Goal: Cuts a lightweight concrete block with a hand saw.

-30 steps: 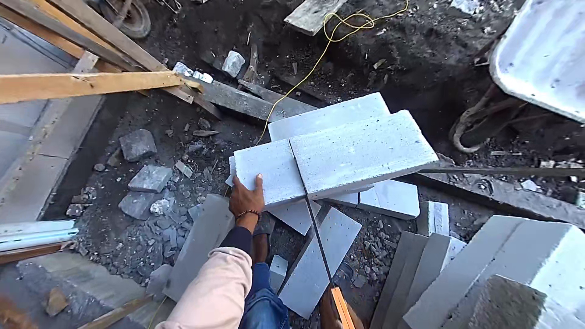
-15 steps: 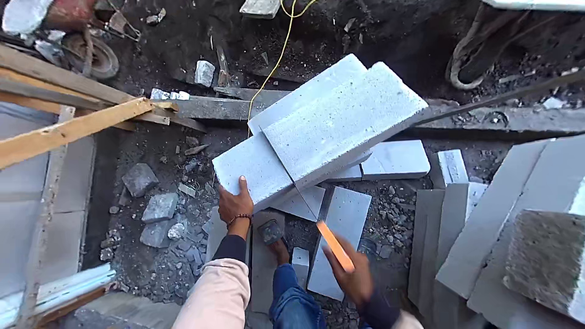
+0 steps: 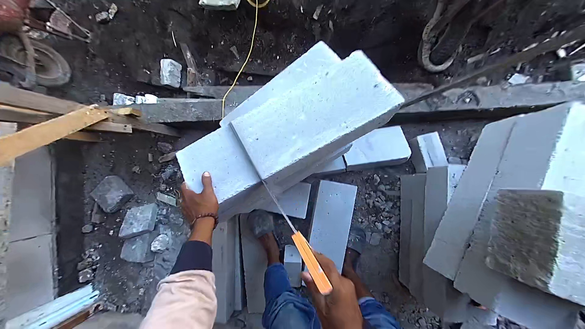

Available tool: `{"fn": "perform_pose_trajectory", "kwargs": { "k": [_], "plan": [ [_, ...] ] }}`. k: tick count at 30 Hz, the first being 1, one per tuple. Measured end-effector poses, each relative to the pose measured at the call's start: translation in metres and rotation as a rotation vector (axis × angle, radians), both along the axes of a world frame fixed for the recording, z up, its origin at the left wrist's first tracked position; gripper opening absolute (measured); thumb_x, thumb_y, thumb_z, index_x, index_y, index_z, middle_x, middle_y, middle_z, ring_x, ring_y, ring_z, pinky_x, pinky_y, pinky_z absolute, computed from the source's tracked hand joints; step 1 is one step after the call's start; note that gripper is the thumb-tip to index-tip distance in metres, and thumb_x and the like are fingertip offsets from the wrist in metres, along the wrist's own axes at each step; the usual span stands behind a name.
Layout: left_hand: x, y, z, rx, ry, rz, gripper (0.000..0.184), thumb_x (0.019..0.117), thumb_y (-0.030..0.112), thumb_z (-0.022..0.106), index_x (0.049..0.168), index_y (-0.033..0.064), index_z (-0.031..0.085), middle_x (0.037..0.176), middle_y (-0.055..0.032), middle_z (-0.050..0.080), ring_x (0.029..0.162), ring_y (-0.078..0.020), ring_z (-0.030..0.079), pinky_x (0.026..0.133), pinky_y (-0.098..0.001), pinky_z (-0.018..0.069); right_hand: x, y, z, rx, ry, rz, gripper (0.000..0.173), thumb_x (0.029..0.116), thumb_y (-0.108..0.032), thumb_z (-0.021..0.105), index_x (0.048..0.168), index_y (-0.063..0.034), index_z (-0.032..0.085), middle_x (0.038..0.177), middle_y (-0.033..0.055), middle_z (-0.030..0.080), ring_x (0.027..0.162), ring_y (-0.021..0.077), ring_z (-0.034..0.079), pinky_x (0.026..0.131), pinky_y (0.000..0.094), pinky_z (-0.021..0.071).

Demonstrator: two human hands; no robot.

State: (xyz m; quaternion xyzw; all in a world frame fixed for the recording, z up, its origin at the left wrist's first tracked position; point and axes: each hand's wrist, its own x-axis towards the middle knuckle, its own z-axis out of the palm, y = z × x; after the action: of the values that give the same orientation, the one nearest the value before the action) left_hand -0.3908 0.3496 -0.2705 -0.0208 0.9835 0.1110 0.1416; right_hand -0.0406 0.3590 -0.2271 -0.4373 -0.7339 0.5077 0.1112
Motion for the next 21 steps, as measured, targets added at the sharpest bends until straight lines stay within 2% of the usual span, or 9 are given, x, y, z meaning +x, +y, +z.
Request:
{"fn": "perform_pose_trajectory", "kwargs": {
  "k": [2, 4, 6, 8, 11, 13, 16, 19, 21],
  "plan": [
    [0.003, -0.002, 0.002, -0.027, -0.02, 0.039, 0.088, 0.097, 0.074, 0.042, 0.155, 0.0081, 0.038, 0.139, -0.0304, 0.057, 0.133, -0.0472, 0.052, 0.108, -0.0672, 0.0383, -0.078, 0.031, 0.018, -0.076, -0.105, 0.029, 0.054, 0.1024, -0.048, 0.058, 0.141, -0.0106, 0.058, 0.093, 0.0049, 0.075, 0.076, 0.0198, 0.073, 0.066, 0.044, 0.0623],
    [-0.004, 0.005, 0.005, -0.043, -0.037, 0.036, 0.089, 0.0973, 0.075, 0.04, 0.156, 0.0075, 0.036, 0.138, -0.0307, 0.057, 0.131, -0.0473, 0.054, 0.106, -0.0675, 0.0393, -0.164, 0.082, 0.036, -0.204, -0.172, 0.066, 0.053, 0.1034, -0.05, 0.056, 0.141, -0.0138, 0.053, 0.088, 0.0117, 0.072, 0.077, 0.0318, 0.072, 0.068, 0.0554, 0.0589],
    [-0.016, 0.012, 0.006, -0.049, -0.049, 0.012, 0.089, 0.0983, 0.073, 0.04, 0.156, 0.0051, 0.035, 0.137, -0.0311, 0.058, 0.13, -0.0473, 0.055, 0.105, -0.0665, 0.0409, -0.197, 0.096, 0.042, -0.228, -0.182, 0.084, 0.054, 0.1038, -0.052, 0.054, 0.144, -0.0165, 0.048, 0.088, 0.0129, 0.071, 0.078, 0.0346, 0.072, 0.067, 0.0578, 0.0579],
    [-0.015, 0.008, 0.008, -0.062, -0.079, 0.003, 0.09, 0.0983, 0.073, 0.04, 0.157, 0.0058, 0.032, 0.138, -0.0307, 0.058, 0.131, -0.0471, 0.054, 0.106, -0.066, 0.0408, -0.138, 0.054, 0.009, -0.135, -0.094, 0.036, 0.054, 0.1043, -0.047, 0.056, 0.147, -0.0157, 0.048, 0.09, 0.0106, 0.072, 0.073, 0.0284, 0.071, 0.061, 0.0524, 0.0601],
    [-0.018, 0.006, 0.004, -0.045, -0.06, -0.034, 0.09, 0.098, 0.074, 0.039, 0.157, 0.0071, 0.033, 0.134, -0.0315, 0.06, 0.127, -0.0491, 0.056, 0.104, -0.0688, 0.0421, 0.021, -0.032, -0.029, -0.003, -0.007, -0.024, 0.048, 0.0994, -0.031, 0.065, 0.139, -0.0038, 0.061, 0.119, 0.0102, 0.074, 0.102, 0.0173, 0.074, 0.087, 0.0389, 0.0635],
    [-0.017, 0.003, 0.0, -0.046, -0.043, -0.014, 0.088, 0.0983, 0.073, 0.041, 0.156, 0.0067, 0.035, 0.132, -0.0314, 0.061, 0.125, -0.0487, 0.058, 0.101, -0.0683, 0.0437, 0.068, -0.054, -0.028, -0.017, 0.017, -0.04, 0.048, 0.0984, -0.026, 0.069, 0.137, 0.0007, 0.062, 0.12, 0.0133, 0.074, 0.104, 0.0182, 0.074, 0.09, 0.0384, 0.0624],
    [-0.014, 0.003, -0.001, -0.045, -0.04, -0.002, 0.087, 0.0983, 0.072, 0.042, 0.156, 0.0076, 0.036, 0.133, -0.0285, 0.062, 0.125, -0.0445, 0.06, 0.101, -0.065, 0.0453, -0.047, 0.006, -0.014, -0.009, -0.072, -0.061, 0.046, 0.1005, -0.041, 0.063, 0.133, -0.0085, 0.065, 0.1, 0.0038, 0.077, 0.085, 0.0153, 0.075, 0.074, 0.0399, 0.0643],
    [-0.02, 0.008, 0.002, -0.042, -0.062, -0.007, 0.087, 0.0983, 0.073, 0.041, 0.155, 0.0068, 0.036, 0.135, -0.0285, 0.06, 0.126, -0.0447, 0.059, 0.102, -0.0652, 0.0449, -0.183, 0.082, 0.017, -0.148, -0.106, -0.046, 0.053, 0.1028, -0.054, 0.055, 0.135, -0.0124, 0.06, 0.086, 0.0117, 0.072, 0.075, 0.0307, 0.071, 0.065, 0.057, 0.0578],
    [-0.02, 0.005, 0.002, -0.047, -0.067, -0.007, 0.089, 0.0972, 0.074, 0.042, 0.156, 0.007, 0.035, 0.135, -0.0287, 0.06, 0.125, -0.0455, 0.059, 0.101, -0.0659, 0.0456, -0.184, 0.074, 0.017, -0.168, -0.105, -0.037, 0.064, 0.1012, -0.064, 0.049, 0.146, -0.0177, 0.053, 0.082, 0.0119, 0.069, 0.07, 0.0316, 0.069, 0.059, 0.0574, 0.0555]
  ]
}}
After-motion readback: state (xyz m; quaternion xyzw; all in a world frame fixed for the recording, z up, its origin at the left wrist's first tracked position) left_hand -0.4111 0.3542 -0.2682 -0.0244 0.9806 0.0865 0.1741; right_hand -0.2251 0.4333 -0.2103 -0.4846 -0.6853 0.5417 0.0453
